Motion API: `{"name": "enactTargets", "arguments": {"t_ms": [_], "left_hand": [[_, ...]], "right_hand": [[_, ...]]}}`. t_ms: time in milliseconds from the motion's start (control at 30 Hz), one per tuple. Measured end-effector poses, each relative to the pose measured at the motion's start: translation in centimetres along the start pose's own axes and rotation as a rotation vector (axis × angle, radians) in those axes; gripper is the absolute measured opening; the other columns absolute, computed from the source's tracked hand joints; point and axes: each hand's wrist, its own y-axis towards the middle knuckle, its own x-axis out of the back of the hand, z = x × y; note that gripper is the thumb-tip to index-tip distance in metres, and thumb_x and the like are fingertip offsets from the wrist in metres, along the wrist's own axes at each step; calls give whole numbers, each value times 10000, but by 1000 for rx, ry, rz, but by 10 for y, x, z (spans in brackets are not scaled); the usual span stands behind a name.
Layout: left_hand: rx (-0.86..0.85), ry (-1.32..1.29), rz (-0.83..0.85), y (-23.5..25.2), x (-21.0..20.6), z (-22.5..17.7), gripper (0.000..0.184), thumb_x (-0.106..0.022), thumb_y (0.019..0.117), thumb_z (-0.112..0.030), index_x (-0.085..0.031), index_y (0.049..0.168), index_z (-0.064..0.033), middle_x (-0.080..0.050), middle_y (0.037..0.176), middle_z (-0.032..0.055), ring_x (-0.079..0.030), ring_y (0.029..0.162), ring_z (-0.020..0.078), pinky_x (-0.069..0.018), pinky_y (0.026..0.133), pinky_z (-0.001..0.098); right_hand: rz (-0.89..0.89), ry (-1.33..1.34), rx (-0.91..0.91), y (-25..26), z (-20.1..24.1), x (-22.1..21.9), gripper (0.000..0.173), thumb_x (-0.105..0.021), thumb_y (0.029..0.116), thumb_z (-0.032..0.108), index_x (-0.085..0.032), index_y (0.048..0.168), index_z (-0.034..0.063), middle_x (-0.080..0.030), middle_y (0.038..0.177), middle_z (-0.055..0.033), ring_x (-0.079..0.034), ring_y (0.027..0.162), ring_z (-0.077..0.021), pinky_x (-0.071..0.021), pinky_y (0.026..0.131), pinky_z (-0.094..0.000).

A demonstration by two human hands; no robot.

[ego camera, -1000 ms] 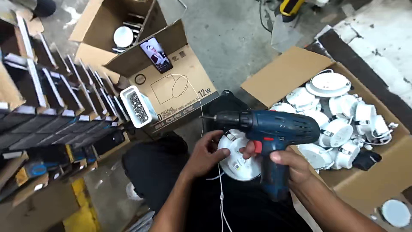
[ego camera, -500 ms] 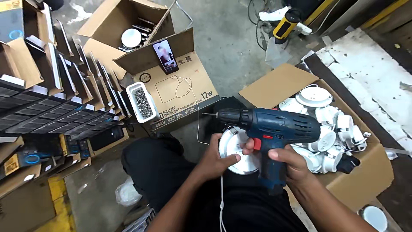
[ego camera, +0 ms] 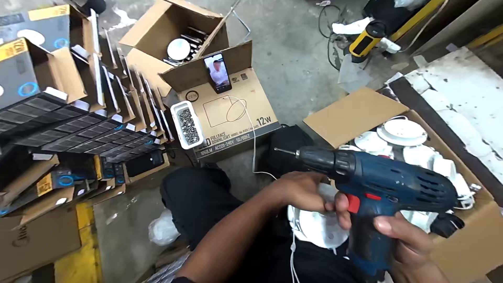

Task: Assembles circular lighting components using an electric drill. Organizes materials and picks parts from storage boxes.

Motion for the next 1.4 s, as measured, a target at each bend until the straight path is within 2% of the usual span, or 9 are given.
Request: {"name": "enactTargets", "arguments": {"t_ms": [200,367,467,567,667,767,1000,1167,1400], "left_hand": [[-72,-138,-165,1,-19,5,571,-813,792,-215,-609,1287,-19,-684,1156,184,-654,1097,329,-514,940,580],[-117,104,-162,-4,-13,3,642,-794,815,-384,-618,1363,-99,-587,1347,168,-511,1280,359,-387,1042,598],[-258,-92,-358,-34,18,30,463,-767,858,-301,-705,1219,-17,-693,1216,155,-609,1208,274,-458,1064,521],[67,-92,-753,-79,72,79,283,-582,1023,-264,-715,1161,-56,-714,1108,89,-681,1015,180,-562,915,442],[606,290,-991,-110,120,140,282,-544,1042,-261,-723,1153,-74,-714,1100,174,-668,1052,390,-513,877,664],[865,500,-955,-117,146,186,198,-624,956,-156,-730,1104,-80,-712,1064,211,-603,1116,486,-459,899,694],[1010,637,-873,-123,161,220,279,-768,802,-238,-738,1047,-107,-712,1063,136,-564,1171,414,-392,984,643],[1014,727,-823,-125,153,230,148,-701,899,-253,-779,972,-151,-719,1092,83,-547,1228,383,-217,1167,643],[968,747,-950,-122,140,232,150,-654,898,-150,-734,993,-66,-714,1094,125,-550,1231,405,-145,1187,681]], "right_hand": [[-25,134,-43,-4,-8,16,394,-709,907,322,-694,1216,77,-733,1036,-104,-716,859,-181,-599,836,-327],[-76,149,-62,-3,-13,29,393,-720,890,315,-699,1209,87,-733,1022,-106,-716,854,-193,-599,843,-349],[-66,113,-84,-2,-14,36,390,-722,905,323,-703,1237,118,-741,1065,-103,-722,916,-200,-590,905,-364],[-50,110,-109,-2,-10,38,384,-716,908,308,-703,1257,148,-743,1093,-94,-723,946,-202,-580,937,-370],[-21,123,-126,0,-8,39,390,-718,913,298,-694,1273,149,-741,1101,-90,-722,946,-204,-578,943,-382],[2,112,-137,4,-9,39,397,-719,913,303,-687,1281,155,-738,1101,-85,-717,936,-197,-574,942,-384],[-9,92,-152,8,-12,29,402,-722,919,310,-682,1290,161,-741,1097,-89,-720,926,-191,-584,916,-361],[3,60,-169,13,-14,24,397,-714,922,302,-683,1290,157,-737,1100,-96,-719,933,-200,-580,930,-383],[-11,45,-151,22,-18,19,379,-729,908,283,-695,1248,119,-731,1074,-128,-719,898,-217,-598,882,-375]]}}
